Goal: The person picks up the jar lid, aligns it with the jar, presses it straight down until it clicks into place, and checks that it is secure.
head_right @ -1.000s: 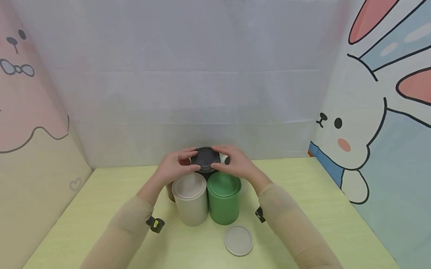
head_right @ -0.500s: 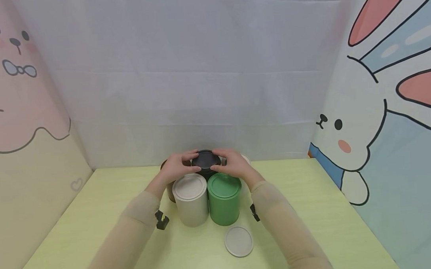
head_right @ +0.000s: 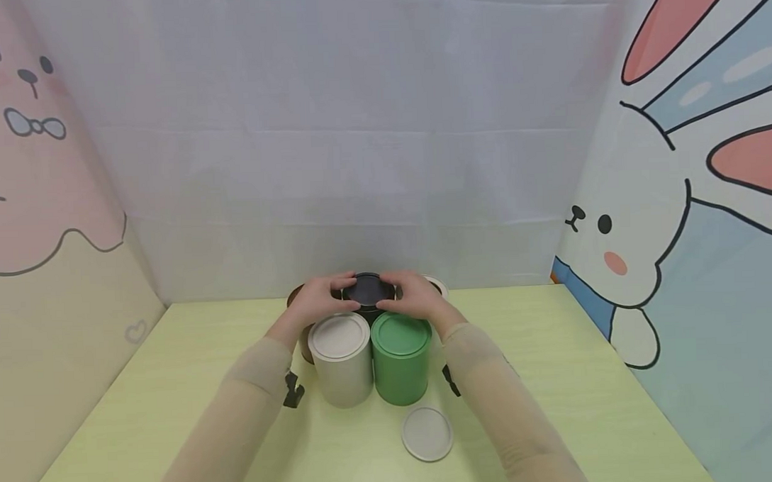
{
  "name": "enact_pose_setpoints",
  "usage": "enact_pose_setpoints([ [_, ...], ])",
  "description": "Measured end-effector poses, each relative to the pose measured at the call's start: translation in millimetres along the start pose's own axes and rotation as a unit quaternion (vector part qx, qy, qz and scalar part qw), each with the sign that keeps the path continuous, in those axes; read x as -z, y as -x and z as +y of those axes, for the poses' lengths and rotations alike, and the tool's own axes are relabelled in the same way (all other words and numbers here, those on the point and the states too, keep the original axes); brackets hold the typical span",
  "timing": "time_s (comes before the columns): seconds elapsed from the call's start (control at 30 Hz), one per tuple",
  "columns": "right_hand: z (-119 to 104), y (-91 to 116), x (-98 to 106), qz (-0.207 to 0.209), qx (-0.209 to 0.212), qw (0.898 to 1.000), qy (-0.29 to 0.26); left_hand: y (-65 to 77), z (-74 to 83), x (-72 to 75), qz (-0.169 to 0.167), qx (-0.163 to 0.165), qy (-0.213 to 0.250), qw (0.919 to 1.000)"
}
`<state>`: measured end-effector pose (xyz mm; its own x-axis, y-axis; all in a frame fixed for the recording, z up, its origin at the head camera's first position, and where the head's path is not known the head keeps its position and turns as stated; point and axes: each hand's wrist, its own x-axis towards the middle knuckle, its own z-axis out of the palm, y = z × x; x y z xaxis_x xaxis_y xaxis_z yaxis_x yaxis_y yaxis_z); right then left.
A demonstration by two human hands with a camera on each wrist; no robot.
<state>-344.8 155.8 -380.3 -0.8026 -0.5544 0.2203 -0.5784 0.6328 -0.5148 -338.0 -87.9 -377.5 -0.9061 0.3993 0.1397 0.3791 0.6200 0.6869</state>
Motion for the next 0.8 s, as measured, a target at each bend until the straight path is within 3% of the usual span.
enact_pose_setpoints([
  [0.4, 0.4, 1.7, -0.1, -0.004, -0.014, 1.0, 0.0, -0.1, -2.4, 0.2, -0.016, -0.005, -0.01, 0.9998],
  [0.8, 2.9, 2.8, -1.9, 0.003, 0.016, 1.0, 0.026, 1.0, -1.8, 0.6, -0.018, -0.025, -0.027, 0.9992],
])
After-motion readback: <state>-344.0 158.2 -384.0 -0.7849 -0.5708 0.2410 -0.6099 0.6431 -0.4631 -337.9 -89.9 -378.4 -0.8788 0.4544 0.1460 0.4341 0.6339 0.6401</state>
